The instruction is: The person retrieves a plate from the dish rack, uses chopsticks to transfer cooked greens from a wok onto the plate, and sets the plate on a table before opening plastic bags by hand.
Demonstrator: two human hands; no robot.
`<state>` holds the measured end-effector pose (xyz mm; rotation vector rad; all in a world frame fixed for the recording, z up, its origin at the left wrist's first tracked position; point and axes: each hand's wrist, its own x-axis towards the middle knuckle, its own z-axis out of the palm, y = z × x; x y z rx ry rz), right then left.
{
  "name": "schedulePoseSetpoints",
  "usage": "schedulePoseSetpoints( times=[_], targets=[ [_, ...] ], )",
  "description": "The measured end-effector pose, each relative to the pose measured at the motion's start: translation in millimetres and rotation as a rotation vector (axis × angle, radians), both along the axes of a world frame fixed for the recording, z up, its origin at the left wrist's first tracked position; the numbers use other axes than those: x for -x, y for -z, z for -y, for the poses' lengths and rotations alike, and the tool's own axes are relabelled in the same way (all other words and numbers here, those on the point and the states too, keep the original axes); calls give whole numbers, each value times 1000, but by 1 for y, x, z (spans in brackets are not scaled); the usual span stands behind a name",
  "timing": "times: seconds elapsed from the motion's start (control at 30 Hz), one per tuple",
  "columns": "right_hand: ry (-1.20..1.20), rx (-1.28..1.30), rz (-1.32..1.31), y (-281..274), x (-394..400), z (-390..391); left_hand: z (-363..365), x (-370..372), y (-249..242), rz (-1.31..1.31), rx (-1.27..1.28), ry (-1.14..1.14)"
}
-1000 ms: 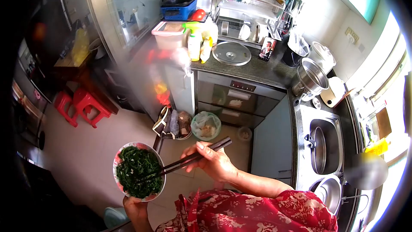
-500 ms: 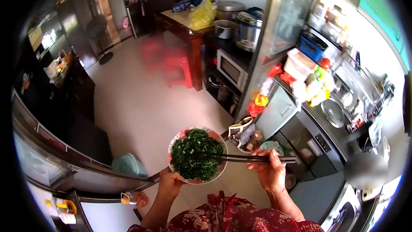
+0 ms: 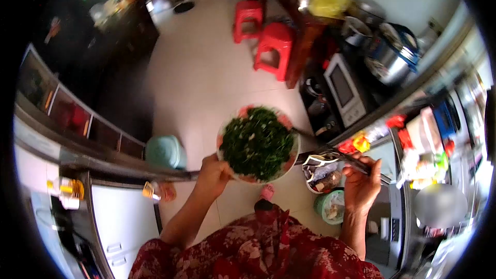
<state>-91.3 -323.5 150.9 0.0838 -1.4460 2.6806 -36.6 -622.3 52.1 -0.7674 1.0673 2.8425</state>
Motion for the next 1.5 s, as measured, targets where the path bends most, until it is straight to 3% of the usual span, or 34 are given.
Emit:
schedulePoseSetpoints(
  times=[0.1, 0.17, 0.2, 0.23, 0.3, 0.43, 0.47, 0.5, 0.6, 0.63, 0.7, 0.87, 1.07, 1.27, 1.5],
  targets=[
    [-14, -16, -58, -1, 56, 12, 12, 32, -6, -116, 354, -15],
    [-75, -20, -69, 1, 96, 18, 16, 60, -27, 4, 39, -102],
    [-82, -17, -73, 1, 111, 27, 22, 68, -27, 1, 42, -109],
    [-83, -19, -55, -2, 125, 35, 24, 72, -23, -151, 724, -70],
    [-76, -41, -26, 0, 158, 45, 39, 104, -16, 31, 54, -171],
    [10, -201, -14, 15, 224, 71, 64, 167, -30, 75, 33, -301],
    [42, -253, -48, 22, 243, 75, 80, 184, -11, 12, -6, -267],
    [78, -327, -102, 29, 259, 81, 83, 205, -22, 42, 6, -273],
    [98, -758, -134, 35, 311, 96, 125, 274, -4, 68, 77, -181],
    [86, -774, -139, 41, 330, 102, 138, 293, 3, -75, 50, -135],
    [90, -825, -58, 37, 355, 114, 147, 344, -12, 7, 61, -114],
    [90, -749, 31, 22, 431, 141, 178, 479, -37, -7, 156, 34],
    [336, -811, 101, 28, 520, 127, 183, 644, -45, -44, 97, 146],
    [289, -628, 83, 35, 650, 119, 168, 793, -37, -47, 133, 191],
    [128, -335, 81, 4, 775, 140, 165, 958, -19, -56, 139, 212]
  ],
)
